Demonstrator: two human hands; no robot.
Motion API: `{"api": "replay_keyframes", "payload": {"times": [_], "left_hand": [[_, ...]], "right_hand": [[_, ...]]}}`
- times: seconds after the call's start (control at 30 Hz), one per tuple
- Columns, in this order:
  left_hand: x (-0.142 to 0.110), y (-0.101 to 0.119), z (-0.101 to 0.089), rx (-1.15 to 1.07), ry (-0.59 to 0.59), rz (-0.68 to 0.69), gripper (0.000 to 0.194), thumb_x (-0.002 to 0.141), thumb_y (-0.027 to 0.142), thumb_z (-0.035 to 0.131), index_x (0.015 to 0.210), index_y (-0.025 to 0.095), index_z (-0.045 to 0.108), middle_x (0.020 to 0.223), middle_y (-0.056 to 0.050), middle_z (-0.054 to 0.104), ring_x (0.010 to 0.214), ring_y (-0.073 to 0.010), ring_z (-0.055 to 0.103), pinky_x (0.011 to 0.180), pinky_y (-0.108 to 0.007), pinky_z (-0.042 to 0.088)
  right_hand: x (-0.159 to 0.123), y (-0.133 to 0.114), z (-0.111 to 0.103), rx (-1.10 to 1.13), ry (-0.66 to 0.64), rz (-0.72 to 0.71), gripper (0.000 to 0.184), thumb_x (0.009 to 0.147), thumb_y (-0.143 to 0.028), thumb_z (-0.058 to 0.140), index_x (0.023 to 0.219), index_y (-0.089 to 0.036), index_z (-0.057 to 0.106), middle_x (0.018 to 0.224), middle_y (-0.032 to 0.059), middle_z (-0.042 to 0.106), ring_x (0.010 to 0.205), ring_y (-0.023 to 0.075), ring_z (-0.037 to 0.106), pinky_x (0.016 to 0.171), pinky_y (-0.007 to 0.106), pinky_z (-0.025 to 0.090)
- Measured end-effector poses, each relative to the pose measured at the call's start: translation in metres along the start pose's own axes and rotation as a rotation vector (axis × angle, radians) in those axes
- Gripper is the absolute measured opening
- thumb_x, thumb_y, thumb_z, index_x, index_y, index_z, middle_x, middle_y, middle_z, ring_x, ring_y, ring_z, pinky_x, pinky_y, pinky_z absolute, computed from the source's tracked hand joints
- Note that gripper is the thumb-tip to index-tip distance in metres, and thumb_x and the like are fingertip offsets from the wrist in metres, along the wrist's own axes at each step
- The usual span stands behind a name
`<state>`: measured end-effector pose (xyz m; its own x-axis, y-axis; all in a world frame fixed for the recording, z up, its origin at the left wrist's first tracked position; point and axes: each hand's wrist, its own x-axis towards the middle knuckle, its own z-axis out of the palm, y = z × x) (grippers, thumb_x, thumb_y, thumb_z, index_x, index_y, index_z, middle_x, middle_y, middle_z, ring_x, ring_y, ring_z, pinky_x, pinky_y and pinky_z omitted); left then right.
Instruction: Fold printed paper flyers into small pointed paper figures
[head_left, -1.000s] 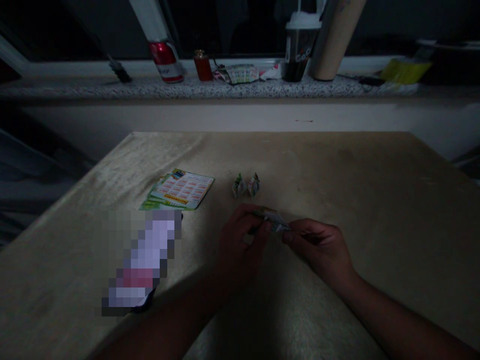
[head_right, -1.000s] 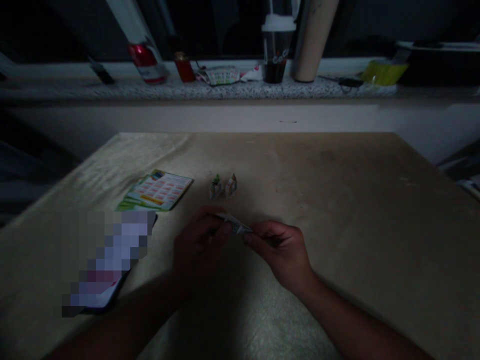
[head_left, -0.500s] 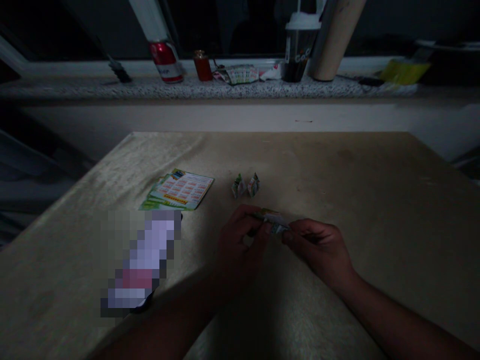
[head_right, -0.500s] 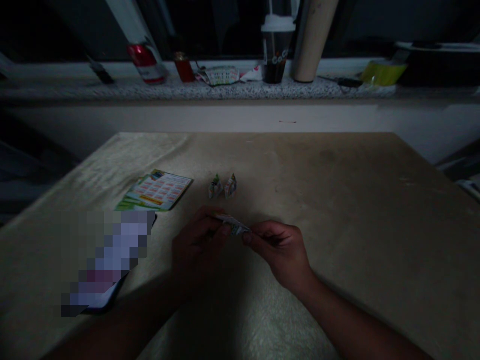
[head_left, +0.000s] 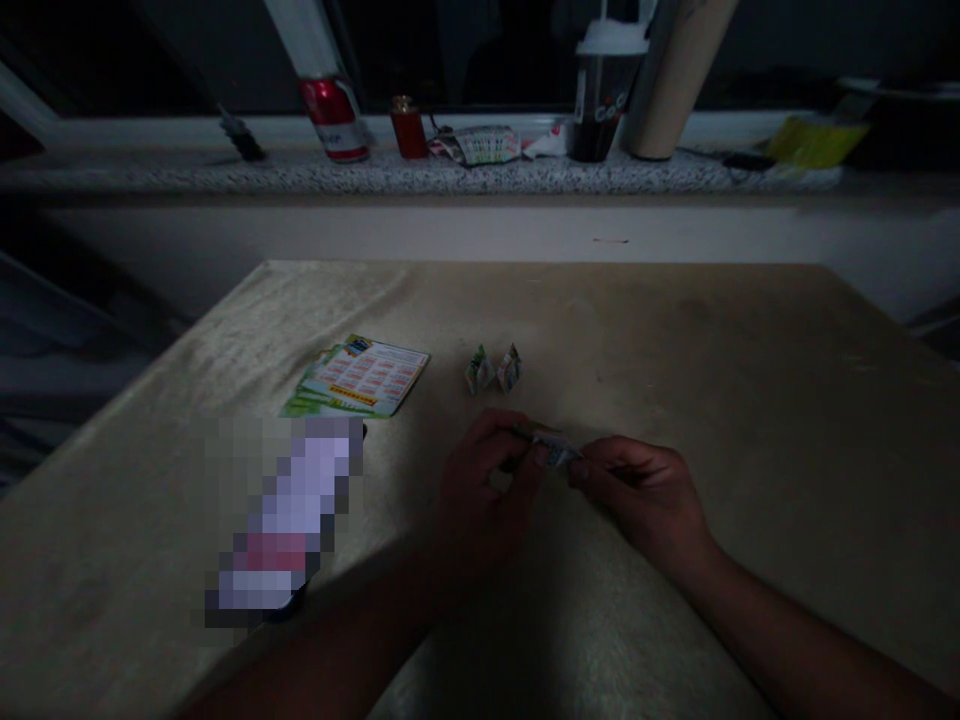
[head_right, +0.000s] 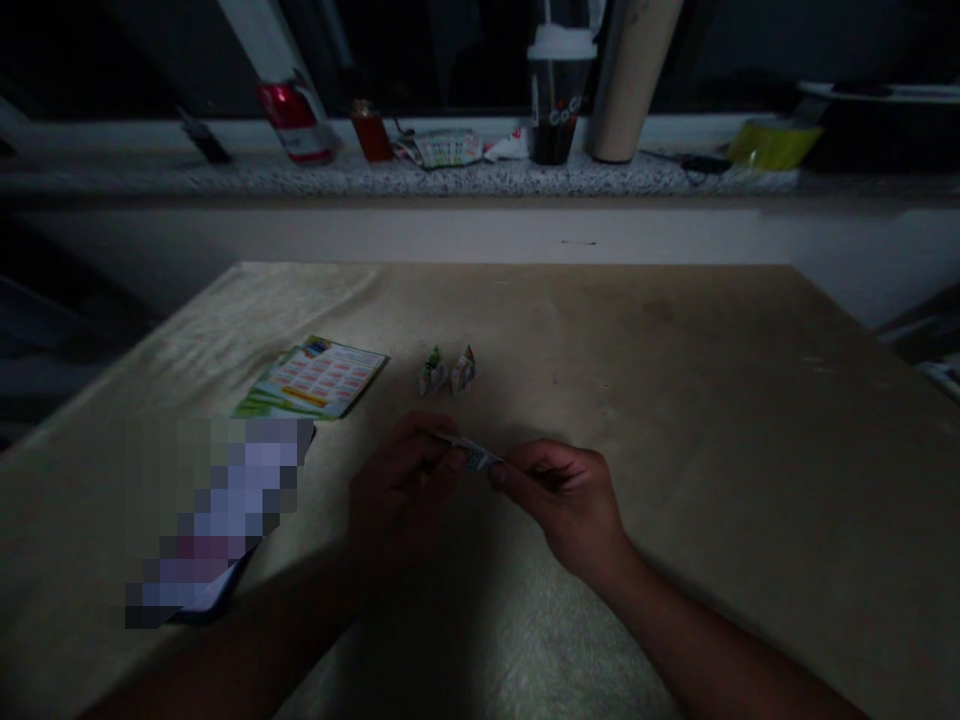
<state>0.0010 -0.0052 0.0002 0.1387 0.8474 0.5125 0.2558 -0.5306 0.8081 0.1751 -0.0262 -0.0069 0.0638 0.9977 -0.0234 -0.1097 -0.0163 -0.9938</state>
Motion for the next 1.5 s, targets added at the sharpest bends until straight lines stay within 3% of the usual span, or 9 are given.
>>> {"api": "replay_keyframes", "payload": {"times": [0.43,0.77,0.93,1.5], "left_hand": [[-0.003,-0.002,0.003,-0.025,0.013,-0.043,0.015,0.091,0.016,0.063,0.076,0.019,0.066,0.092,-0.003,0.065,0.076,-0.0138,0.064,0.063,-0.026,0.051],[-0.002,-0.002,0.006,-0.115,-0.026,-0.108,0.017,0.092,0.019,0.063,0.075,0.019,0.066,0.086,-0.003,0.066,0.074,-0.0136,0.062,0.063,-0.026,0.049],[-0.001,-0.006,0.005,-0.158,-0.025,-0.127,0.009,0.088,0.018,0.067,0.079,0.02,0.067,0.089,-0.003,0.068,0.078,-0.015,0.063,0.067,-0.027,0.049],[-0.003,-0.006,0.005,-0.258,0.011,-0.345,0.018,0.085,0.021,0.066,0.069,0.02,0.058,0.078,0.0,0.06,0.072,-0.0149,0.058,0.065,-0.028,0.045]], "right_hand": [[0.001,0.005,0.001,0.06,-0.072,0.058,0.017,0.076,-0.033,0.083,0.069,-0.019,0.078,0.058,0.0,0.066,0.051,0.0103,0.052,0.048,0.023,0.041],[0.001,0.005,0.001,0.07,-0.006,0.039,0.019,0.076,-0.032,0.083,0.063,-0.02,0.077,0.054,-0.0006,0.066,0.048,0.0087,0.051,0.046,0.021,0.038],[0.001,0.007,-0.002,0.075,0.012,0.047,0.018,0.076,-0.033,0.084,0.064,-0.02,0.077,0.055,-0.0004,0.067,0.049,0.0088,0.053,0.047,0.021,0.039],[0.001,0.012,-0.002,0.121,-0.048,0.037,0.006,0.074,-0.024,0.085,0.074,-0.021,0.081,0.062,-0.0006,0.07,0.053,0.0085,0.054,0.049,0.02,0.04]]}}
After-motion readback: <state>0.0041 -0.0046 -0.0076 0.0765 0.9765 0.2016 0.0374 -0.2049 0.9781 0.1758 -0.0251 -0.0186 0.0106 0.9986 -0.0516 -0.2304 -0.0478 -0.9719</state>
